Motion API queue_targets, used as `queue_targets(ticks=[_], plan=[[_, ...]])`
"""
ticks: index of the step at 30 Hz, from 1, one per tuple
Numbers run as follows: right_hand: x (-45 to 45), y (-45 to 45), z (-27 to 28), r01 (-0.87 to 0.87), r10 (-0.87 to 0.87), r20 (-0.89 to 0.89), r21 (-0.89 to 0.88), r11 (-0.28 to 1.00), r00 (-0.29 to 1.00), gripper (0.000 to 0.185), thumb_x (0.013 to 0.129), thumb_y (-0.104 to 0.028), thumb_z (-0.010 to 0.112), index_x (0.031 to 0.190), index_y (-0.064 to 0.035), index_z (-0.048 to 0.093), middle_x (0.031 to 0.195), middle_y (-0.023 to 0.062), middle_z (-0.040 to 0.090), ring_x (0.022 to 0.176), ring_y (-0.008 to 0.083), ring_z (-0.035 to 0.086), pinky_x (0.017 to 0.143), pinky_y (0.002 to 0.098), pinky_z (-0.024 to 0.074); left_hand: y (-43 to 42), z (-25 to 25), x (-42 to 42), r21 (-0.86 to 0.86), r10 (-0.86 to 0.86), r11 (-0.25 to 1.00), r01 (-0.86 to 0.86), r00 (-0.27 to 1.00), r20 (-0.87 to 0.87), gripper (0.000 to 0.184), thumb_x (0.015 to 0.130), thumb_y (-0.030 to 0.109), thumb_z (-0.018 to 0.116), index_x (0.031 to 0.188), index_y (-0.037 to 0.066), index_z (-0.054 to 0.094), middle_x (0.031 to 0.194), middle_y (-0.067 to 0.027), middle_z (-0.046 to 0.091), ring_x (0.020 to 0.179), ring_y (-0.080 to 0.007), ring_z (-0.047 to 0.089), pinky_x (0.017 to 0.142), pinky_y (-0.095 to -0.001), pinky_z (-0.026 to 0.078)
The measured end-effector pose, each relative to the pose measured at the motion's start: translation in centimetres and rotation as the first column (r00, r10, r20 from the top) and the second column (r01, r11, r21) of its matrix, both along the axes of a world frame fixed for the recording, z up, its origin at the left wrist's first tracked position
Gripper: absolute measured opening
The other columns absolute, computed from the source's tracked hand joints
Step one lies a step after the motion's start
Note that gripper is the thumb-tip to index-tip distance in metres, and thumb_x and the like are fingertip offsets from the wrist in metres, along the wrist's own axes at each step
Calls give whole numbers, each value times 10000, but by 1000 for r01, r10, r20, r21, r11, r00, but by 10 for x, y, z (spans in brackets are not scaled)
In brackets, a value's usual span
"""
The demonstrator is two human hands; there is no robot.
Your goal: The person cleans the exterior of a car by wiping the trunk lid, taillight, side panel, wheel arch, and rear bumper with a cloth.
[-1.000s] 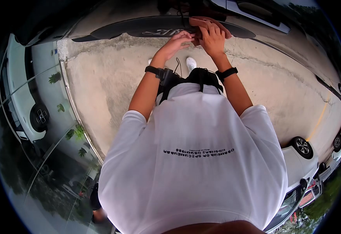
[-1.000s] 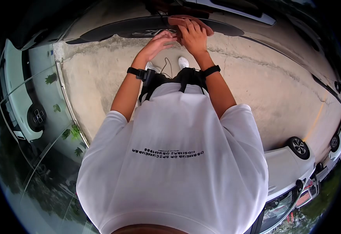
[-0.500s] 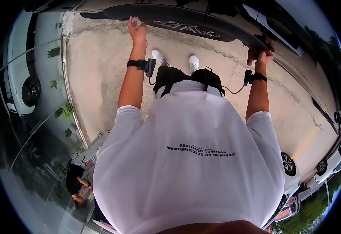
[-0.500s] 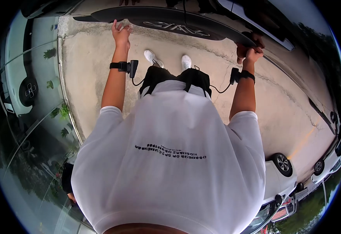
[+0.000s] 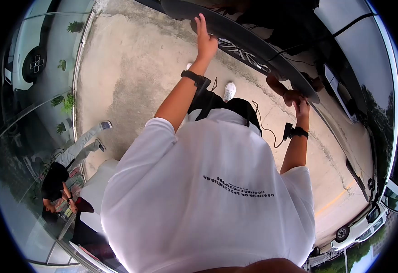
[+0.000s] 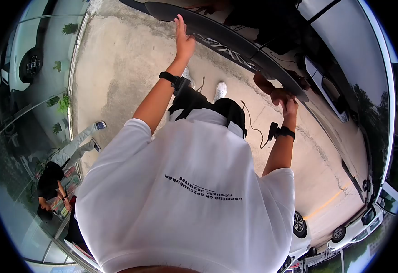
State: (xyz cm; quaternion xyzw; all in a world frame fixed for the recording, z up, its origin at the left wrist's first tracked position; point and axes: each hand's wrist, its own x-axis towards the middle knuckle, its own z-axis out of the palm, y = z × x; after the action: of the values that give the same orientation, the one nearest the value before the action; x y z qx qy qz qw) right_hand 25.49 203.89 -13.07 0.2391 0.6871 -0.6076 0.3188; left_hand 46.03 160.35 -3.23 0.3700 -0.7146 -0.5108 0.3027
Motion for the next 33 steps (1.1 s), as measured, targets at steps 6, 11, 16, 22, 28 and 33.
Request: queue_targets(ticks=[6, 11, 16, 22, 28, 33], plan=[[47, -134, 45, -270, 303, 60, -312, 911, 951, 297, 951, -163, 596, 1245, -118, 579, 1122, 26, 643, 904, 135, 647, 686, 228, 577, 21, -78, 17, 648, -463, 741, 175, 832, 305, 961, 848, 325, 661, 1564, 87, 66, 1511, -247, 314, 1319, -377, 451, 1107, -453, 354], [77, -187, 30, 42, 86, 182, -605, 795, 980, 242, 935, -92, 589, 1174, -128, 581, 1128, 40, 627, 950, 170, 639, 750, 292, 581, 63, -20, 23, 917, -703, 220, 334, 706, -88, 979, 890, 478, 628, 1569, 126, 17, 1581, -131, 251, 1392, -305, 384, 1121, -487, 324], [101, -199, 44, 48, 177, 215, -754, 655, 960, 403, 887, -65, 619, 1266, -179, 544, 1252, 41, 571, 1091, 181, 573, 909, 359, 502, 74, -31, 7, 908, -294, 196, 369, 906, -305, 910, 886, 294, 653, 1564, 129, 70, 1504, -117, 340, 1347, -279, 419, 1107, -463, 341], [115, -200, 96, -322, 430, 5, -657, 682, 903, 513, 910, -61, 581, 1397, -146, 443, 1341, 72, 536, 1191, 235, 572, 983, 404, 505, 76, -62, 0, 838, -20, 218, 500, 861, -508, 679, 759, -9, 488, 1422, 106, 396, 1198, -60, 567, 1130, -225, 558, 927, -385, 485], [107, -199, 124, -491, 478, -172, -523, 696, 861, 493, 1009, -312, 465, 1415, -39, 397, 1340, 160, 552, 1182, 274, 599, 1005, 423, 502, 91, -11, 0, 856, -210, 160, 491, 865, -457, 334, 855, 191, 531, 1174, 131, 606, 1122, -55, 609, 1076, -187, 552, 885, -330, 458], [110, -203, 137, -577, 628, -103, -531, 621, 771, 545, 1031, -404, 394, 1358, 31, 425, 1224, 247, 619, 1106, 315, 639, 973, 404, 514, 99, -9, -14, 800, -226, 134, 585, 804, -551, 425, 912, 500, 566, 1120, 137, 642, 1092, -51, 616, 997, -161, 568, 835, -293, 466]])
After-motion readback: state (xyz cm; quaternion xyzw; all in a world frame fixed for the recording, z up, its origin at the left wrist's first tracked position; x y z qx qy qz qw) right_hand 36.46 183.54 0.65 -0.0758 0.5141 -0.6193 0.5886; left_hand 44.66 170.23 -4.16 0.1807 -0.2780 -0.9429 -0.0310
